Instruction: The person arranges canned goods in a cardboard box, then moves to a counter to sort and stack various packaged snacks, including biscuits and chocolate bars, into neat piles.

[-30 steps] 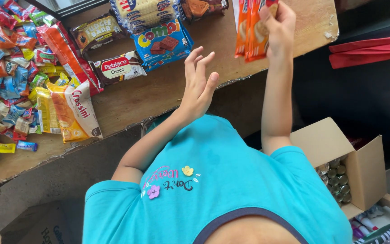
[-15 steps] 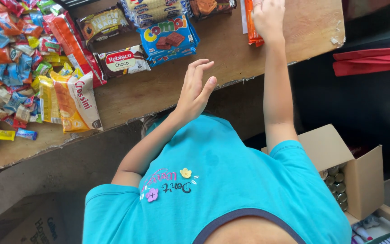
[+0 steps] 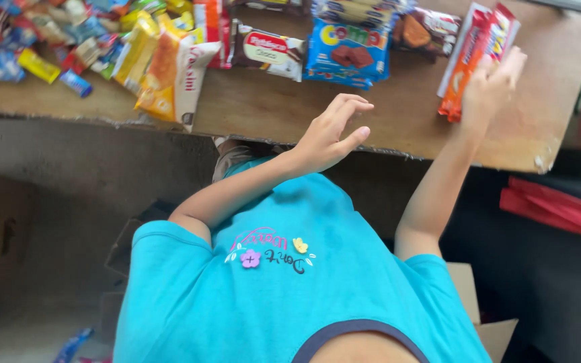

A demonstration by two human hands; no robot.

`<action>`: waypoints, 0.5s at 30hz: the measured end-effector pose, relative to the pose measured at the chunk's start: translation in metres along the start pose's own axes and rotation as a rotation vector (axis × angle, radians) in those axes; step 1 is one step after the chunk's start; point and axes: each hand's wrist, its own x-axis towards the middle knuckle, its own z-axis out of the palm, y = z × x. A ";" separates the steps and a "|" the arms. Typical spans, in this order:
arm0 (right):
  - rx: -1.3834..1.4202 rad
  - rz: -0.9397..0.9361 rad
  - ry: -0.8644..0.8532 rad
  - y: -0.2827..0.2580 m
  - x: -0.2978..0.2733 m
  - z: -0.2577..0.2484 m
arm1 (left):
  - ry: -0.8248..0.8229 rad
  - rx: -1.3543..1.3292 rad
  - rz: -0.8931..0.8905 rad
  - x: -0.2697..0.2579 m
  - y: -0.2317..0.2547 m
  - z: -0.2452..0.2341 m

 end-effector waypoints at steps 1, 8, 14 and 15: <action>0.061 -0.065 0.077 -0.004 -0.003 0.002 | 0.043 -0.028 0.003 -0.001 -0.001 -0.006; 0.300 -0.412 0.340 -0.125 -0.065 0.005 | 0.445 0.104 0.129 -0.008 -0.005 -0.092; 0.445 -0.649 0.143 -0.244 -0.138 0.037 | 0.639 0.188 0.099 -0.033 -0.025 -0.165; 0.445 -0.654 0.136 -0.259 -0.148 0.045 | 0.647 0.188 0.095 -0.038 -0.031 -0.174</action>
